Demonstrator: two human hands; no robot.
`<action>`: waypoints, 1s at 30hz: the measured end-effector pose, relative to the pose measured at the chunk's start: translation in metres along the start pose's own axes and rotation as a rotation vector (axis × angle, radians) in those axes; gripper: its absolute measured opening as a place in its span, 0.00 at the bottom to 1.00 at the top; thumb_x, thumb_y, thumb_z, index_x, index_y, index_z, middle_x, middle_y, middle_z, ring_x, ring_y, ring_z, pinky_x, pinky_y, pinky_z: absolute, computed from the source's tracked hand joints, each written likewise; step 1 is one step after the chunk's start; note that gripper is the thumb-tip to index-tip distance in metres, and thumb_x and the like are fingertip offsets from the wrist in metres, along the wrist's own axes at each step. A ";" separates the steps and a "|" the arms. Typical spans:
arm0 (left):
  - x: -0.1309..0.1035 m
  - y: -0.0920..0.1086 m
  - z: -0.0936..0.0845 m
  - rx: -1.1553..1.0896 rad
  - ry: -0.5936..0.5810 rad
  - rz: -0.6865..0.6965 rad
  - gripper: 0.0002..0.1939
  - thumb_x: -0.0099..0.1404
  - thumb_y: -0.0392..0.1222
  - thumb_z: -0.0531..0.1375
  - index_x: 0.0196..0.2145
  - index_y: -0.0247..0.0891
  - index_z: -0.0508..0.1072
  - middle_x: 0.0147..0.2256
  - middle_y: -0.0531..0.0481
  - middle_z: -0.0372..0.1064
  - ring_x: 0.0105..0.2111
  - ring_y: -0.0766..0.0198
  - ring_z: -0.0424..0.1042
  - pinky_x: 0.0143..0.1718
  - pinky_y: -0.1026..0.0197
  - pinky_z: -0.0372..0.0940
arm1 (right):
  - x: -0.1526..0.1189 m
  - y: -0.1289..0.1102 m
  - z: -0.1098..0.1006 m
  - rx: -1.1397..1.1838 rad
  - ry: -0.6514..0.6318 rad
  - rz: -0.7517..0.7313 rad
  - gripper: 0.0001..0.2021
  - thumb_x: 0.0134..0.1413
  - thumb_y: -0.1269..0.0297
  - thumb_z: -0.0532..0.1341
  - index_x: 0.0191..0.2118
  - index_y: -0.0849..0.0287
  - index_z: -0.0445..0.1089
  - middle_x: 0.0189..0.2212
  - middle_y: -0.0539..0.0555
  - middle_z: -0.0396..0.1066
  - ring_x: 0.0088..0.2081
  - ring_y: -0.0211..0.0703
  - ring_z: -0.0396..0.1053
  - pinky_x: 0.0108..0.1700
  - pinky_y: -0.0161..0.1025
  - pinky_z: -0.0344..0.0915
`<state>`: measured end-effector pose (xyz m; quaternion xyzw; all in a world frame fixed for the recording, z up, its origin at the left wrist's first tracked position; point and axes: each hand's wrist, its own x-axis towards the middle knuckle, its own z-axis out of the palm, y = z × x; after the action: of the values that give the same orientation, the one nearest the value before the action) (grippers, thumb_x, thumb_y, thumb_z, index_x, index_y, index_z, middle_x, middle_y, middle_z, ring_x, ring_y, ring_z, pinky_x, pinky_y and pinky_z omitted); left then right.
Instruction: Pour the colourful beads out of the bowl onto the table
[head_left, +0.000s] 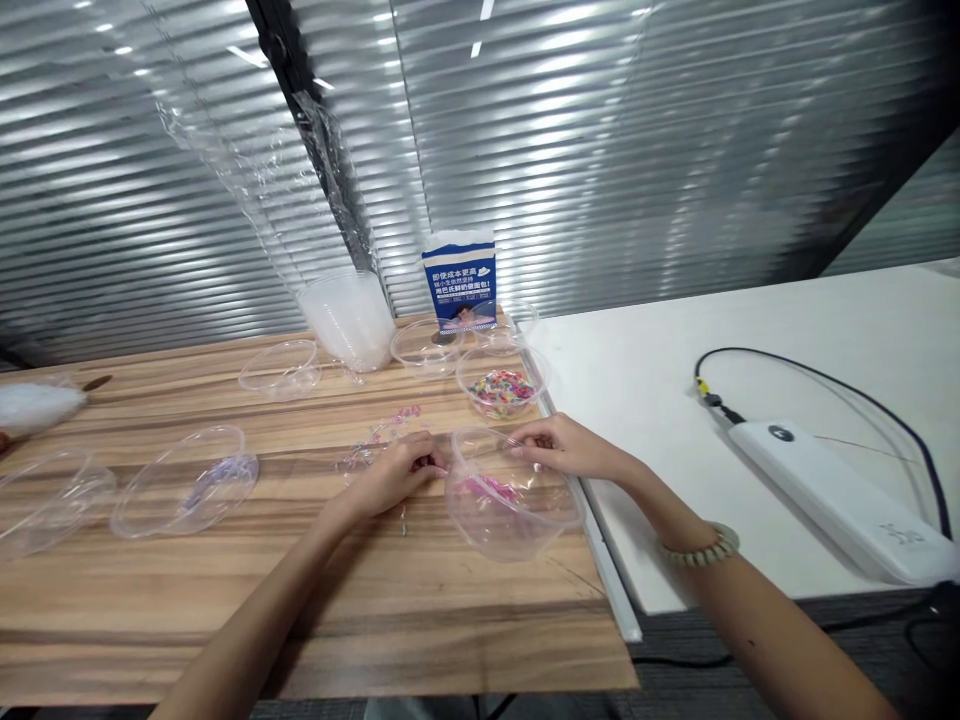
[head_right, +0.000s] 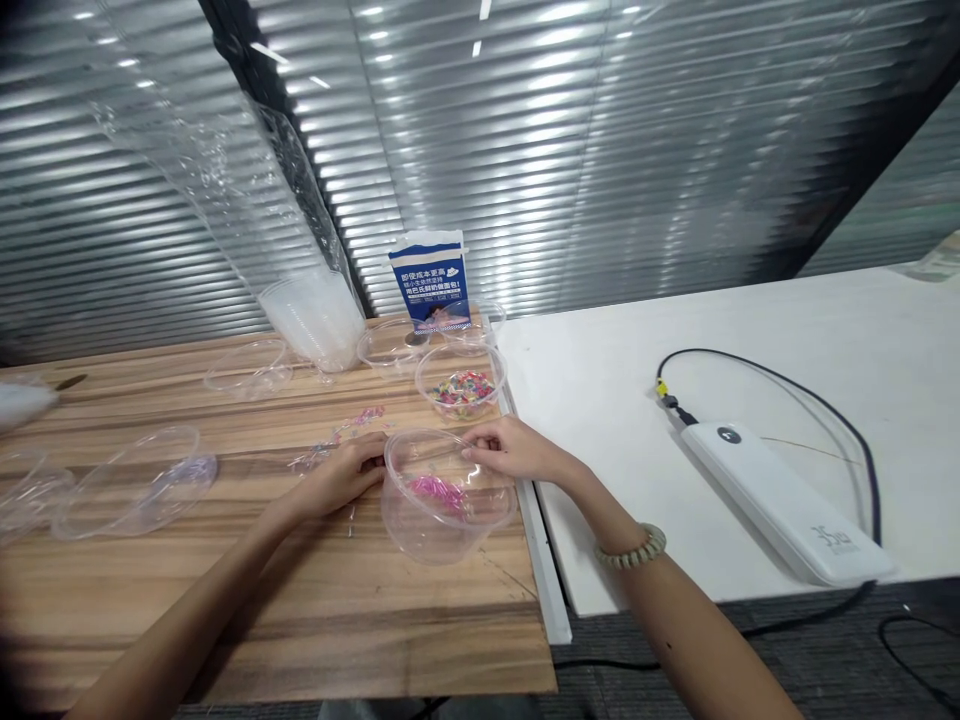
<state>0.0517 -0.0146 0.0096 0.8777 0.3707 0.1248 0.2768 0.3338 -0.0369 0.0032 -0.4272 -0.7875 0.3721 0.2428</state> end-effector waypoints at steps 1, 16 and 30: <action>0.000 -0.002 0.000 0.006 0.004 0.005 0.07 0.62 0.34 0.53 0.31 0.36 0.70 0.33 0.48 0.69 0.35 0.61 0.68 0.39 0.61 0.62 | 0.000 0.000 0.000 0.007 0.000 0.001 0.19 0.57 0.52 0.57 0.41 0.63 0.76 0.29 0.55 0.74 0.27 0.39 0.64 0.29 0.34 0.58; 0.000 0.001 0.007 -0.061 0.375 -0.005 0.21 0.64 0.47 0.57 0.53 0.39 0.63 0.45 0.43 0.68 0.42 0.59 0.68 0.43 0.55 0.65 | -0.001 -0.003 -0.002 0.164 0.011 0.016 0.19 0.58 0.53 0.57 0.42 0.63 0.75 0.18 0.47 0.61 0.22 0.34 0.57 0.26 0.33 0.53; 0.001 0.013 0.005 -0.036 0.367 0.043 0.16 0.67 0.44 0.53 0.50 0.39 0.67 0.46 0.43 0.70 0.46 0.57 0.69 0.48 0.53 0.65 | -0.003 -0.002 -0.003 0.328 0.060 0.068 0.19 0.54 0.53 0.60 0.44 0.62 0.75 0.18 0.47 0.59 0.22 0.33 0.55 0.26 0.34 0.51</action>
<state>0.0618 -0.0231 0.0130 0.8428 0.3940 0.2952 0.2173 0.3365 -0.0392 0.0067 -0.4192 -0.6935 0.4909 0.3199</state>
